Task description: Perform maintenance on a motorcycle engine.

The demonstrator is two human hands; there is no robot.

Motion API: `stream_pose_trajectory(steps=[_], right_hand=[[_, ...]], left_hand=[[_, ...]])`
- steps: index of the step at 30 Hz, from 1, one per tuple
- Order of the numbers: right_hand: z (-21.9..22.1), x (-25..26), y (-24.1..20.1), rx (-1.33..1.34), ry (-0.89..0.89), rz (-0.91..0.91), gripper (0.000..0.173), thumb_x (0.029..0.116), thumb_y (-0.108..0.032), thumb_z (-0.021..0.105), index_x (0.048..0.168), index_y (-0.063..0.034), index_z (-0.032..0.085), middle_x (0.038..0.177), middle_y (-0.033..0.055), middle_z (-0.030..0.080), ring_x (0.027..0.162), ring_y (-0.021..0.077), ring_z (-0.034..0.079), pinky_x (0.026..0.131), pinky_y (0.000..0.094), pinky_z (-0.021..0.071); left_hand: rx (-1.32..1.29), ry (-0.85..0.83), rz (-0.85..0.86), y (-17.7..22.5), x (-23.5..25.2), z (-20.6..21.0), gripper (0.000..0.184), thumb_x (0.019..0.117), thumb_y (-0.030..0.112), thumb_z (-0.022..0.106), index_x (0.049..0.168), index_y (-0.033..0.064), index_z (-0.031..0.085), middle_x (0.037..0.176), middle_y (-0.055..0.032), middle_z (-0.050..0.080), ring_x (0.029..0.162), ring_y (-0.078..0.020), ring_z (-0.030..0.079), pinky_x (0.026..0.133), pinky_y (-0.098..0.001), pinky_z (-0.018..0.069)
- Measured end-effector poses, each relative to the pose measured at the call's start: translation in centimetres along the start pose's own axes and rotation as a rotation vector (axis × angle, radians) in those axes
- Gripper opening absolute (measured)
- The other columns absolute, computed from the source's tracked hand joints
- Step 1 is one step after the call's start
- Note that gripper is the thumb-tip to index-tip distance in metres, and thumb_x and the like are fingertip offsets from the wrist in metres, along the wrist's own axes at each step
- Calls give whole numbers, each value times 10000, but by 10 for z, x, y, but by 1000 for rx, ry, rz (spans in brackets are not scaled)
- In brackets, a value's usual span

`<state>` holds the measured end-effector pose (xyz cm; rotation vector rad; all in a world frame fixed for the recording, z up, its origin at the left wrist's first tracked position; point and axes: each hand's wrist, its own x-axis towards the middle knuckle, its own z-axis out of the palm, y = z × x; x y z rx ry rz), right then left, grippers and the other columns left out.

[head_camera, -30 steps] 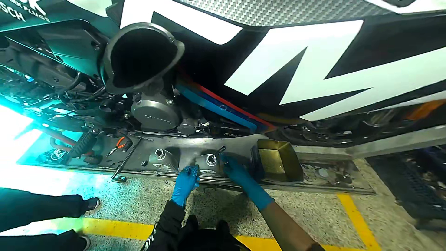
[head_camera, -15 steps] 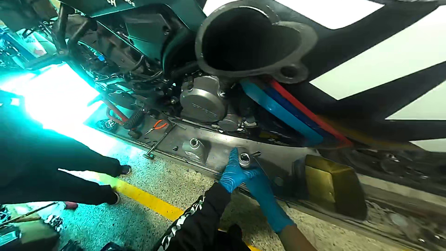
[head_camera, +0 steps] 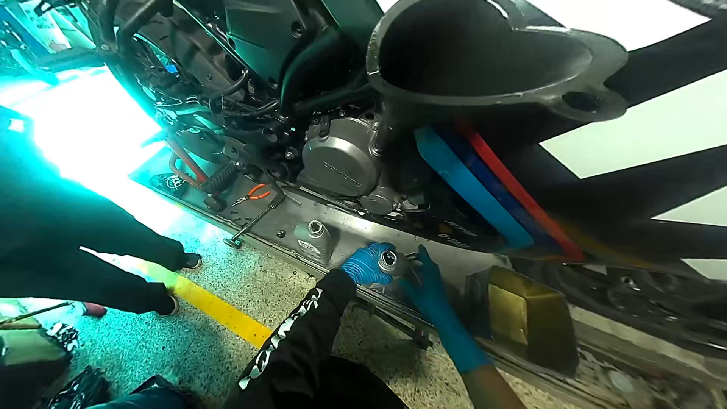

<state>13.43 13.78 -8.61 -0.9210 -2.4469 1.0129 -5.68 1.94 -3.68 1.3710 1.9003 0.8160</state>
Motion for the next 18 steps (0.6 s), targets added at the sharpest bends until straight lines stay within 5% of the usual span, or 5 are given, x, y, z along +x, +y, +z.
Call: stream_pose_trajectory(steps=[6, 10, 13, 15, 18], right_hand=[[-3, 39, 8, -319, -270, -238, 902, 753, -573, 800, 1546, -358, 428, 1534, 3, 513, 1389, 322, 493, 1050, 642, 454], [2, 43, 15, -275, -262, -191, 870, 690, -568, 846, 1461, -331, 520, 1453, 19, 569, 1331, 310, 533, 1018, 632, 482], [10, 40, 11, -346, -217, -178, 947, 661, -624, 834, 1483, -282, 513, 1450, 79, 562, 1316, 348, 533, 1003, 631, 486], [18, 31, 10, -384, -171, -164, 966, 653, -650, 822, 1478, -241, 526, 1445, 112, 565, 1330, 361, 524, 1037, 602, 474], [17, 24, -1, -414, -154, -72, 993, 648, -629, 859, 1458, -151, 541, 1472, 178, 535, 1354, 402, 500, 1062, 617, 451]], left_hand=[[98, 104, -227, 11, -38, -4, 929, 819, 485, 795, 1583, 159, 381, 1498, -104, 550, 1335, -275, 570, 1117, -537, 464], [177, 508, -337, 9, -112, -44, 455, 1033, 510, 485, 1311, 221, 699, 1176, -1, 749, 1076, -166, 716, 968, -472, 572], [250, 560, -514, -1, -134, -101, 384, 1009, 447, 566, 1209, 162, 729, 1098, -66, 754, 1046, -243, 718, 928, -529, 566], [329, 434, -548, -21, -128, -131, 523, 936, 395, 702, 1369, 112, 624, 1307, -143, 667, 1235, -323, 623, 1047, -564, 489], [423, 208, -371, -56, -97, -161, 859, 809, 250, 850, 1546, 95, 436, 1502, -214, 494, 1412, -403, 442, 1136, -595, 385]])
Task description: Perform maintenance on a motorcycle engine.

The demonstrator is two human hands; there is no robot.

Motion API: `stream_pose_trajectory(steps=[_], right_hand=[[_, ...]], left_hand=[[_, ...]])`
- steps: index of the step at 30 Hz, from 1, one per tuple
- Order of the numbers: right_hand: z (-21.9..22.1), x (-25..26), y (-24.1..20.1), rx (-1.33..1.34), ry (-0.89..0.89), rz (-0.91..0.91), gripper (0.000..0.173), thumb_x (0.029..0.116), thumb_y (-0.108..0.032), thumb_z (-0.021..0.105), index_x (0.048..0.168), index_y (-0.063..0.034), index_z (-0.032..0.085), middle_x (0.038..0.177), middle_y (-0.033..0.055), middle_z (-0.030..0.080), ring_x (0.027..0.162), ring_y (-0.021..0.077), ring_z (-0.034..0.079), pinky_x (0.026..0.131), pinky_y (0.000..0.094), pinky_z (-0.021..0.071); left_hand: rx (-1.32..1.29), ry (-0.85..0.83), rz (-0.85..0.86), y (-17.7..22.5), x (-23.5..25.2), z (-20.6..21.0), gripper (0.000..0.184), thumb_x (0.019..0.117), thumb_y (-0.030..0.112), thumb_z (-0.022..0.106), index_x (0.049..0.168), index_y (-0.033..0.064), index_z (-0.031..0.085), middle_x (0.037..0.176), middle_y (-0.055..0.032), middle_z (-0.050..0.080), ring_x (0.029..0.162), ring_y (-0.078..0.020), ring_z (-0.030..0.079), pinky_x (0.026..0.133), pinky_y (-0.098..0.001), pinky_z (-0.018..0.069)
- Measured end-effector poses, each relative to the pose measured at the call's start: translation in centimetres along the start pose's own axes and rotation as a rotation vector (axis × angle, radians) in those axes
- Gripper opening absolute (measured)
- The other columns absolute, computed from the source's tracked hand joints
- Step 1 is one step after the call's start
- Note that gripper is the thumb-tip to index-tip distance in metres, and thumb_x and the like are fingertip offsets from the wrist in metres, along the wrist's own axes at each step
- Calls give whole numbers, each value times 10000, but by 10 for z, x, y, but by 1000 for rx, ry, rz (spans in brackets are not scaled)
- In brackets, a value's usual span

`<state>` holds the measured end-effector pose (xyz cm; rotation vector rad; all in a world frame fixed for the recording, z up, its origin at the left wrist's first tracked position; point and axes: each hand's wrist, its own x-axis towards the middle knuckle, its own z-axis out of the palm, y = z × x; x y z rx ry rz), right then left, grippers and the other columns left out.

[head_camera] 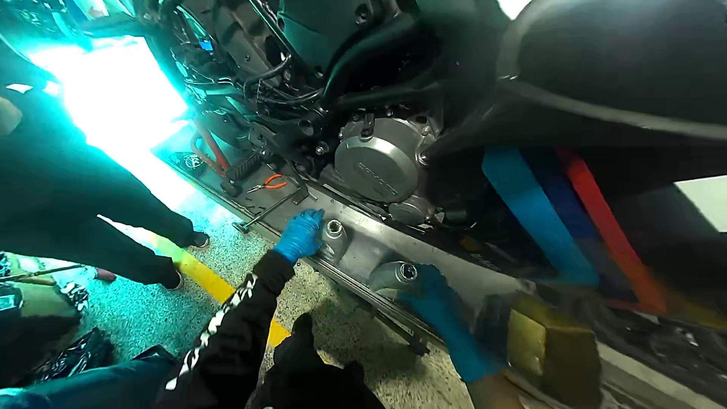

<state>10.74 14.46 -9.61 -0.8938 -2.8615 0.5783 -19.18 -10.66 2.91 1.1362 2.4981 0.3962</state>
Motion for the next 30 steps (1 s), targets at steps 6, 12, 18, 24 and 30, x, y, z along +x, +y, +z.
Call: stream_pose_trajectory(steps=[6, 12, 18, 24, 30], right_hand=[[-13, -14, -26, 42, -60, 267, 1019, 681, -542, 886, 1520, -151, 459, 1473, 173, 547, 1338, 367, 543, 1089, 601, 450], [-2, -18, -58, 17, 163, 553, 994, 646, -529, 906, 1444, -80, 517, 1314, 179, 652, 1216, 344, 633, 1048, 572, 498], [17, -29, -49, 143, 291, 574, 1079, 602, -525, 943, 1439, -12, 497, 1347, 237, 610, 1254, 372, 597, 1089, 552, 476], [19, -29, -34, 265, 306, 557, 1011, 609, -450, 965, 1414, -23, 527, 1365, 214, 597, 1278, 316, 581, 1111, 500, 463], [19, -36, -70, 389, 432, 451, 871, 639, -367, 969, 1329, -8, 575, 1283, 188, 644, 1213, 269, 622, 1077, 457, 502]], left_hand=[[-68, -76, 234, -24, 45, 21, 935, 729, 404, 895, 1529, 157, 481, 1390, -171, 601, 1270, -354, 574, 1078, -555, 462], [-234, 108, -99, -17, 41, 61, 1022, 691, 662, 823, 1480, 98, 503, 1370, -180, 602, 1190, -335, 645, 964, -549, 560], [-495, 125, -34, -45, 45, 68, 1201, 592, 736, 855, 1524, 102, 441, 1376, -221, 562, 1224, -389, 579, 1004, -601, 498], [-538, 159, -29, -80, 16, 35, 1042, 740, 655, 810, 1552, 130, 422, 1412, -186, 558, 1288, -350, 544, 1089, -554, 452], [-675, 291, 48, -68, -72, 64, 815, 844, 587, 753, 1475, 124, 525, 1294, -80, 628, 1150, -187, 617, 997, -398, 538]])
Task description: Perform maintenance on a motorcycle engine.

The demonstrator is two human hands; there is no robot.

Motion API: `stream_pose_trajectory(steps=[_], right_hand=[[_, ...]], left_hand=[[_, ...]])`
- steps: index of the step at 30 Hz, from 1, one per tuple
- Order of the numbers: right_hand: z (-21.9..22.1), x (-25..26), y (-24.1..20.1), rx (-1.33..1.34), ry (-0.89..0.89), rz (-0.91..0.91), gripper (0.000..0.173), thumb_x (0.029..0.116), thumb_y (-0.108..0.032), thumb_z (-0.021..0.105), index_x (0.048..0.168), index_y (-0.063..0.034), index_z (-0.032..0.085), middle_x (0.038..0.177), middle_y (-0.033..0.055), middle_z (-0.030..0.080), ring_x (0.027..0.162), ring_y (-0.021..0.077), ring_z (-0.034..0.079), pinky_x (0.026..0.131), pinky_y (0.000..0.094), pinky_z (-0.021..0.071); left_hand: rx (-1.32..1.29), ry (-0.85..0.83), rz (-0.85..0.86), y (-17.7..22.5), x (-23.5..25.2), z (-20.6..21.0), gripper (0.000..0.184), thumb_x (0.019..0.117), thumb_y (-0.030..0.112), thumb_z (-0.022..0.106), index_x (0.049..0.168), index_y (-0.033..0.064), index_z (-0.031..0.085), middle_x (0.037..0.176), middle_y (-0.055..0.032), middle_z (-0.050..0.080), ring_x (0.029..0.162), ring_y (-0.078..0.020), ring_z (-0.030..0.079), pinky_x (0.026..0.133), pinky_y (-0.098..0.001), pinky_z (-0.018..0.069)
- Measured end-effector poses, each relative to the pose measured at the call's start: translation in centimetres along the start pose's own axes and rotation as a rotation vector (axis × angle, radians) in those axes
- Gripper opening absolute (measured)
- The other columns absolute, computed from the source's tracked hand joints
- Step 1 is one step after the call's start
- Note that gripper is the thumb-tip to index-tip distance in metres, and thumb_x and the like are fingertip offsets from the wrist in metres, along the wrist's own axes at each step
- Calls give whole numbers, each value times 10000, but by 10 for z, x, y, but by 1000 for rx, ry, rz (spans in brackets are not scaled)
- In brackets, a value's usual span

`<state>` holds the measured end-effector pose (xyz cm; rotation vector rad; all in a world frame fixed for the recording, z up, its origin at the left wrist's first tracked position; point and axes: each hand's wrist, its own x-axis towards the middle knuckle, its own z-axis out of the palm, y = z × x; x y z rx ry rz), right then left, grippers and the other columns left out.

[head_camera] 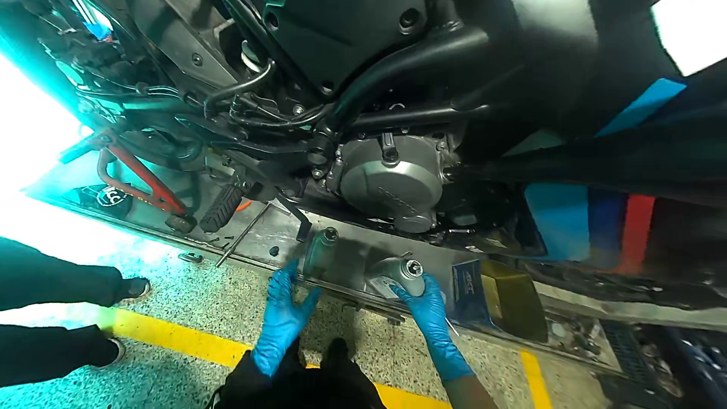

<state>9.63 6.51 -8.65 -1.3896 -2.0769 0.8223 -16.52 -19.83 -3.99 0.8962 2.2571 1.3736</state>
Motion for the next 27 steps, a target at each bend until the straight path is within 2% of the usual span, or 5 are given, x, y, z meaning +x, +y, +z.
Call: stream_pose_trajectory(steps=[8, 11, 15, 21, 27], right_hand=[[-46, -53, -83, 34, -177, -277, 844, 601, -447, 966, 1298, -105, 636, 1277, 118, 655, 1229, 240, 603, 1069, 451, 513], [-60, -67, -115, 99, -290, -385, 842, 616, -420, 972, 1313, -98, 629, 1288, 109, 656, 1246, 217, 593, 1101, 427, 489], [-59, -98, -140, 375, -256, -322, 880, 603, -347, 995, 1321, -56, 579, 1279, 71, 656, 1208, 149, 617, 1061, 339, 531], [-34, -94, -138, 616, -255, -311, 868, 628, -211, 984, 1351, -49, 533, 1283, 74, 675, 1180, 183, 654, 1032, 355, 567], [-16, -63, -142, 483, -144, -260, 788, 646, -270, 971, 1280, -10, 583, 1165, 77, 710, 1064, 151, 694, 959, 336, 599]], left_hand=[[-196, -360, 402, 57, -8, 50, 1130, 677, 657, 867, 1552, 88, 434, 1539, -81, 516, 1433, -195, 464, 1224, -419, 369], [-333, -419, 518, 72, 7, 55, 1058, 628, 539, 950, 1489, 102, 517, 1457, -89, 579, 1361, -208, 525, 1187, -421, 414], [-567, -439, 411, 90, -7, 39, 919, 577, 466, 989, 1284, -2, 635, 1303, -160, 651, 1246, -244, 603, 1119, -416, 473], [-774, -512, 345, 79, 2, 40, 895, 596, 202, 1005, 1330, -34, 552, 1299, -143, 652, 1212, -233, 628, 1086, -405, 525], [-311, -416, 343, 73, 50, 7, 838, 701, 494, 917, 1369, 102, 598, 1295, -46, 658, 1223, -155, 600, 1088, -397, 496]])
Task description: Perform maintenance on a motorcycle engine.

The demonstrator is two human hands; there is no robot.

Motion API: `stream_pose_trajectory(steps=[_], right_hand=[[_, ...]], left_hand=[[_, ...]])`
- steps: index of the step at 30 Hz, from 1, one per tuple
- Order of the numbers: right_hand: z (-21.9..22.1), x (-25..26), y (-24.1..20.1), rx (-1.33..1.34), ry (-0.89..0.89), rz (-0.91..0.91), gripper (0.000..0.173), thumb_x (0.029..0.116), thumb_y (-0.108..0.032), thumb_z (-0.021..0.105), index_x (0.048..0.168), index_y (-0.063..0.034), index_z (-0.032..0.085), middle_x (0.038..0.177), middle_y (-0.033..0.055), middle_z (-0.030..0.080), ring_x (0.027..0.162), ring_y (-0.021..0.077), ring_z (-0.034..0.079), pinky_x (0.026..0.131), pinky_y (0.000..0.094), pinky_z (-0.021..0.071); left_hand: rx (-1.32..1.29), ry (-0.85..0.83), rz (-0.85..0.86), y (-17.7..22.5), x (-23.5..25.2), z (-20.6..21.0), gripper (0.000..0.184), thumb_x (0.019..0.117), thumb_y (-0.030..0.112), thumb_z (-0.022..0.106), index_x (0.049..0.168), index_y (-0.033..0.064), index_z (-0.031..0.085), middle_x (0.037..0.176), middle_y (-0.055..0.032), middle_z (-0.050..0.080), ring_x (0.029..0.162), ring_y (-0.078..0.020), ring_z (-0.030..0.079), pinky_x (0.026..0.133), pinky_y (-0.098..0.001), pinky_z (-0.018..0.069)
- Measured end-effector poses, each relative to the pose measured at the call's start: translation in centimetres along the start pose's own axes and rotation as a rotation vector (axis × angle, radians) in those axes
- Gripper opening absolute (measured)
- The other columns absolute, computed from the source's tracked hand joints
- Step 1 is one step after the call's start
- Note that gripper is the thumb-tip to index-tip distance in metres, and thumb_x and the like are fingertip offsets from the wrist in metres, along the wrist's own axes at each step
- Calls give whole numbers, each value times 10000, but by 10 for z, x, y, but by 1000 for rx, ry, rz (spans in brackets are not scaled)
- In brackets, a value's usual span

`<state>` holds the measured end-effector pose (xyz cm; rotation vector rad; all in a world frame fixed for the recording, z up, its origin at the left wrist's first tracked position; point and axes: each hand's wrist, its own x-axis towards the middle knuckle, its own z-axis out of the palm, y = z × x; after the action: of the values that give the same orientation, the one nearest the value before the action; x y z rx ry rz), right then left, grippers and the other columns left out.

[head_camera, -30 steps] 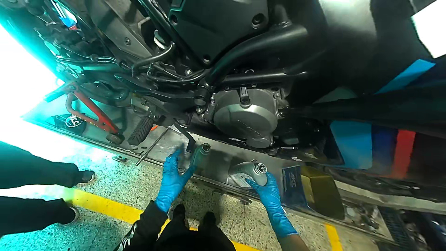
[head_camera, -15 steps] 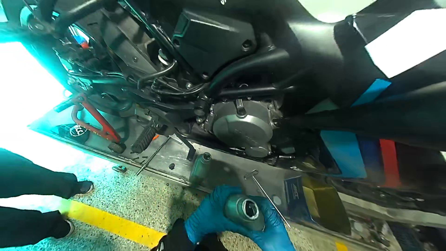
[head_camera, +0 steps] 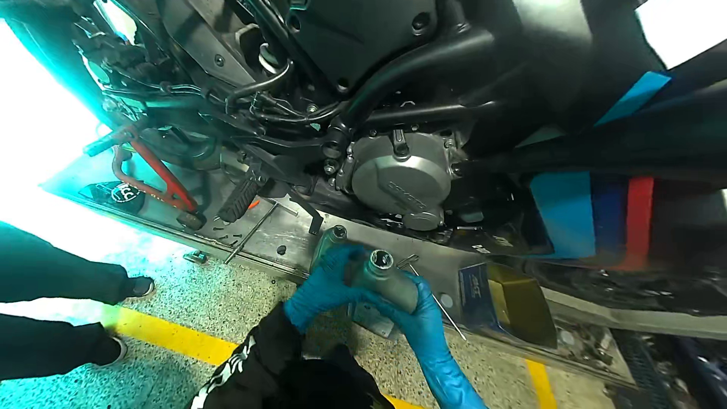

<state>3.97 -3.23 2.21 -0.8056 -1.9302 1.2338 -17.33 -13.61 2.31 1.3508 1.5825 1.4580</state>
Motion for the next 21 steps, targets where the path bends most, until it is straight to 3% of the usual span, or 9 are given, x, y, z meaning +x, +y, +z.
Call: stream_pose_trajectory(steps=[4, 6, 9, 12, 17, 21], right_hand=[[-4, 29, 9, -55, -34, 58, 769, 689, -253, 942, 1336, -54, 575, 1181, 55, 713, 1069, 131, 696, 953, 336, 601], [-8, 39, 16, -38, -107, 45, 762, 727, -243, 927, 1391, -129, 570, 1263, 33, 692, 1122, 146, 683, 977, 358, 597], [-10, 57, 25, -25, -232, 5, 774, 777, -244, 902, 1465, -222, 547, 1384, 4, 643, 1212, 168, 651, 1024, 381, 582], [-8, 68, 23, -68, -291, 46, 749, 786, -238, 896, 1458, -265, 566, 1374, -24, 657, 1203, 157, 662, 1014, 378, 590], [-2, 78, 25, -111, -359, 85, 740, 795, -232, 891, 1458, -301, 570, 1379, -42, 654, 1201, 148, 663, 1007, 374, 593], [0, 85, 25, -161, -400, 89, 712, 805, -260, 884, 1449, -294, 582, 1376, -48, 657, 1217, 129, 651, 1034, 368, 573]], left_hand=[[65, 248, -138, -22, 6, -38, 775, 728, 419, 918, 1347, 78, 602, 1197, -71, 687, 1105, -181, 645, 997, -411, 537], [125, 291, -168, -44, 7, -44, 832, 728, 431, 918, 1396, 88, 559, 1255, -100, 657, 1125, -230, 636, 974, -456, 545], [248, 228, -215, -68, 22, -43, 976, 712, 481, 908, 1510, 120, 476, 1430, -128, 575, 1276, -317, 564, 1051, -554, 483], [262, 109, -269, -66, 37, -42, 936, 766, 425, 887, 1540, 140, 446, 1492, -142, 532, 1342, -337, 522, 1117, -551, 431], [216, 36, -305, -47, 48, -43, 810, 803, 298, 886, 1504, 149, 510, 1452, -165, 572, 1300, -375, 560, 1091, -584, 445], [222, 2, -205, -54, 55, -47, 674, 800, 228, 881, 1417, 154, 619, 1379, -135, 639, 1262, -324, 604, 1083, -553, 468]])
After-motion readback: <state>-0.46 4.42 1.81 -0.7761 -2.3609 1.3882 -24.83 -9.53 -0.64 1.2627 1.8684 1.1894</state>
